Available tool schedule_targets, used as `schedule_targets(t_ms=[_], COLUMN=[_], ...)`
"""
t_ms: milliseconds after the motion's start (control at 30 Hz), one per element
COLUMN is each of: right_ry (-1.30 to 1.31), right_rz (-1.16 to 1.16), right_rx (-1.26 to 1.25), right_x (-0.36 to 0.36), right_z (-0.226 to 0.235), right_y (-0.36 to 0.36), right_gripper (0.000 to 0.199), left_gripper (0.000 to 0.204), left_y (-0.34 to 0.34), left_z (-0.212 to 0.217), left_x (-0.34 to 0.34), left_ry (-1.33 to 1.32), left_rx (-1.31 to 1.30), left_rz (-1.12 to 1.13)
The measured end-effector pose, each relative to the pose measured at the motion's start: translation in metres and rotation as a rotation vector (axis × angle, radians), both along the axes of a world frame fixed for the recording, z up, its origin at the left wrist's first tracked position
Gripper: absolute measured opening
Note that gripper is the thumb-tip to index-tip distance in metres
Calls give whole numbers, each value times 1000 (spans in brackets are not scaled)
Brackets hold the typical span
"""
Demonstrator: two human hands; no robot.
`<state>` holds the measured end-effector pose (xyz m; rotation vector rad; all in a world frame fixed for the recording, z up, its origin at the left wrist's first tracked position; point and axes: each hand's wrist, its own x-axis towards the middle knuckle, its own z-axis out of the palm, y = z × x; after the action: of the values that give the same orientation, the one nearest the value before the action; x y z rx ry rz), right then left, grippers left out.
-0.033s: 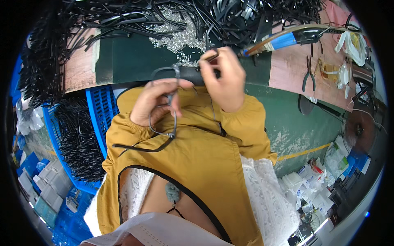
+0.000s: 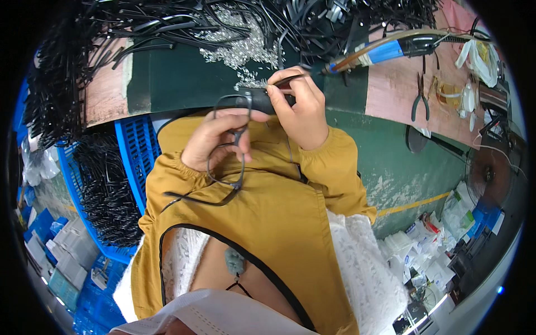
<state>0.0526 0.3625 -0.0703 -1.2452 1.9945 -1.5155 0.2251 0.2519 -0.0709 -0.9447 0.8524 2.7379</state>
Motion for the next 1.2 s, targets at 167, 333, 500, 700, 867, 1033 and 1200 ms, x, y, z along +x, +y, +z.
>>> schedule_targets(t_ms=[167, 333, 500, 700, 867, 1033, 1200], right_ry=[-338, -269, 38, 66, 401, -4, -488], right_rz=[78, 96, 199, 177, 38, -615, -90], right_rx=[-45, -99, -43, -11, -283, -641, -767], right_x=[-7, -2, -10, -11, -21, -97, -131], right_z=[-41, -29, -21, -25, -3, 6, -24], right_y=[20, 3, -6, -7, 10, 17, -12], right_gripper=[10, 8, 6, 8, 11, 34, 38], left_gripper=[36, 37, 31, 29, 45, 69, 64], left_y=[13, 10, 15, 14, 1, -1, 1], left_z=[-14, -14, -3, 1, 7, 11, 6], left_x=[-8, -5, -13, -14, -9, -22, -16], left_ry=[18, 32, 5, 9, 85, 167, 135], left_rx=[-27, -22, -148, -21, -113, -362, -304], left_rz=[-62, -57, -51, 0, 39, 163, 271])
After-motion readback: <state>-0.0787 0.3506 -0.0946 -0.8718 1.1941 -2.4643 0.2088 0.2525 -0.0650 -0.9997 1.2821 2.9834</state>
